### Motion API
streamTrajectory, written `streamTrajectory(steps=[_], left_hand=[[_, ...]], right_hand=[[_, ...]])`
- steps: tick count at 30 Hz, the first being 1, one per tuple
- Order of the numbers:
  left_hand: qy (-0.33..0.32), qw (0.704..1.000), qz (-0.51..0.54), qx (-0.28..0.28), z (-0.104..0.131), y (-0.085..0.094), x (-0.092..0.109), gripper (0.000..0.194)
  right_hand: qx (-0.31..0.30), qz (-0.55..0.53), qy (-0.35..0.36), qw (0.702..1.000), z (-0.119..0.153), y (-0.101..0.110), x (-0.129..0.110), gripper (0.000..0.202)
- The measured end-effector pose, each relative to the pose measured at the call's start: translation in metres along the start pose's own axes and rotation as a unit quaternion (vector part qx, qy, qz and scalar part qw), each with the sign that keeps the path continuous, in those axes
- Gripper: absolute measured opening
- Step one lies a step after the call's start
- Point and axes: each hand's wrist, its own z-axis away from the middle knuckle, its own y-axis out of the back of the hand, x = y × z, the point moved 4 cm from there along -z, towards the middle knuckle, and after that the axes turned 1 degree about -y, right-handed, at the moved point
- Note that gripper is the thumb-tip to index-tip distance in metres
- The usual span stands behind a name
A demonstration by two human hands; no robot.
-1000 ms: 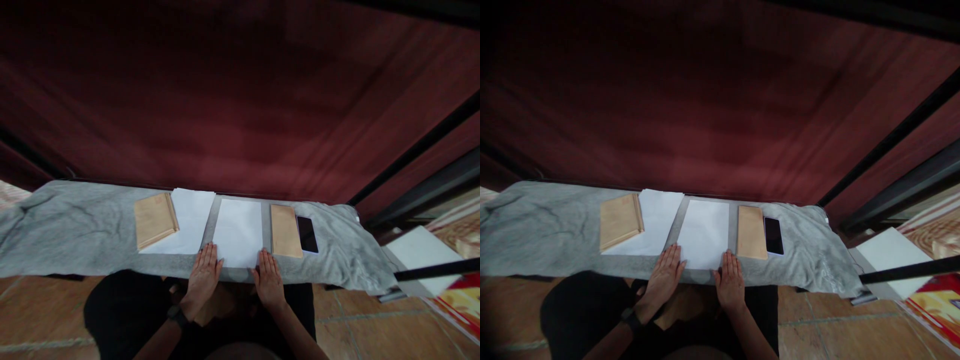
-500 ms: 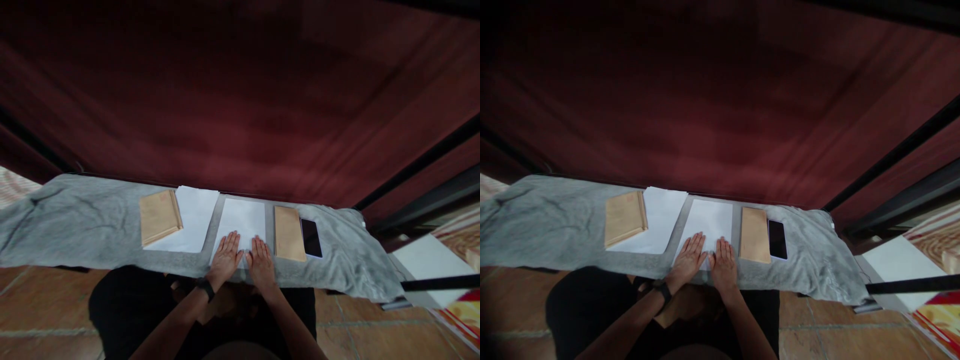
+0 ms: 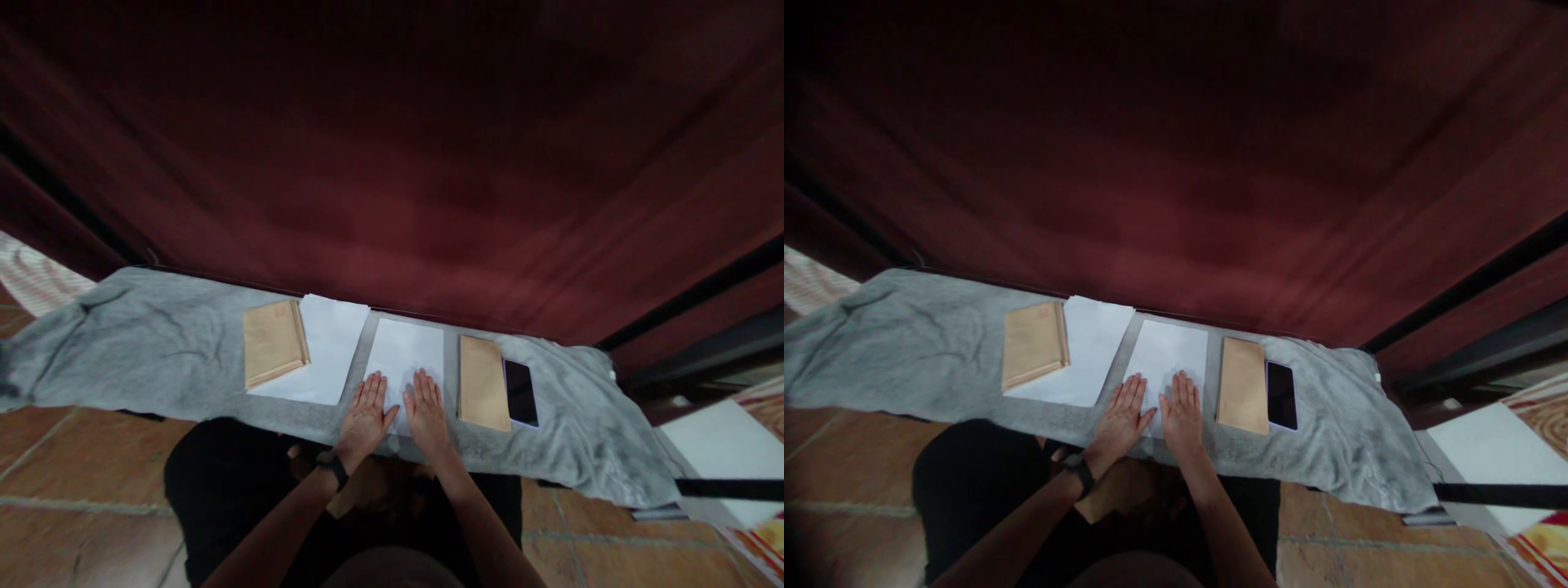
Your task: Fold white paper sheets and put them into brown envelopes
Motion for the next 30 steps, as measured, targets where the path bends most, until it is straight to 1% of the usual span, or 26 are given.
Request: streamTrajectory(steps=[2, 4, 8, 12, 15, 18, 20, 21, 23, 25, 28, 30], left_hand=[[-0.002, 1.0, -0.001, 0.0, 0.0, 0.0, 0.0, 0.069], [-0.004, 1.0, 0.0, 0.001, 0.0, 0.0, -0.001, 0.069], [-0.001, 1.0, 0.006, -0.002, 0.002, 0.0, -0.002, 0.069], [0.014, 1.0, 0.015, 0.008, -0.001, -0.003, 0.001, 0.064], [-0.012, 0.999, 0.03, 0.002, -0.013, -0.008, 0.016, 0.06], [-0.051, 0.997, 0.044, -0.03, -0.035, -0.019, 0.036, 0.056], [-0.051, 0.996, 0.05, -0.044, -0.051, -0.026, 0.042, 0.056], [-0.047, 0.997, 0.05, -0.046, -0.058, -0.028, 0.042, 0.056], [-0.035, 0.998, 0.046, -0.039, -0.069, -0.032, 0.033, 0.058], [-0.02, 0.999, 0.036, -0.021, -0.076, -0.032, 0.015, 0.059], [0.015, 1.0, 0.021, -0.001, -0.078, -0.032, -0.014, 0.059], [0.029, 0.999, 0.013, -0.003, -0.077, -0.032, -0.027, 0.06]], right_hand=[[0.001, -0.001, 0.014, 1.0, -0.006, -0.003, 0.0, 0.052], [0.008, 0.007, 0.014, 1.0, -0.006, -0.005, 0.005, 0.053], [0.024, 0.025, -0.019, 0.999, 0.002, -0.004, 0.017, 0.058], [0.027, 0.03, -0.03, 0.999, 0.006, -0.004, 0.02, 0.059], [0.027, 0.033, -0.025, 0.999, 0.006, -0.003, 0.018, 0.06], [0.02, 0.036, -0.014, 0.999, 0.006, -0.001, 0.016, 0.057], [0.017, 0.039, -0.008, 0.999, 0.006, 0.0, 0.016, 0.055], [0.017, 0.04, -0.006, 0.999, 0.006, 0.0, 0.016, 0.054], [0.022, 0.039, -0.006, 0.999, 0.006, -0.001, 0.016, 0.055], [0.031, 0.035, -0.012, 0.999, 0.006, -0.003, 0.017, 0.058], [0.04, 0.031, -0.02, 0.999, 0.008, -0.006, 0.02, 0.06], [0.039, 0.031, -0.023, 0.999, 0.008, -0.008, 0.023, 0.059]])
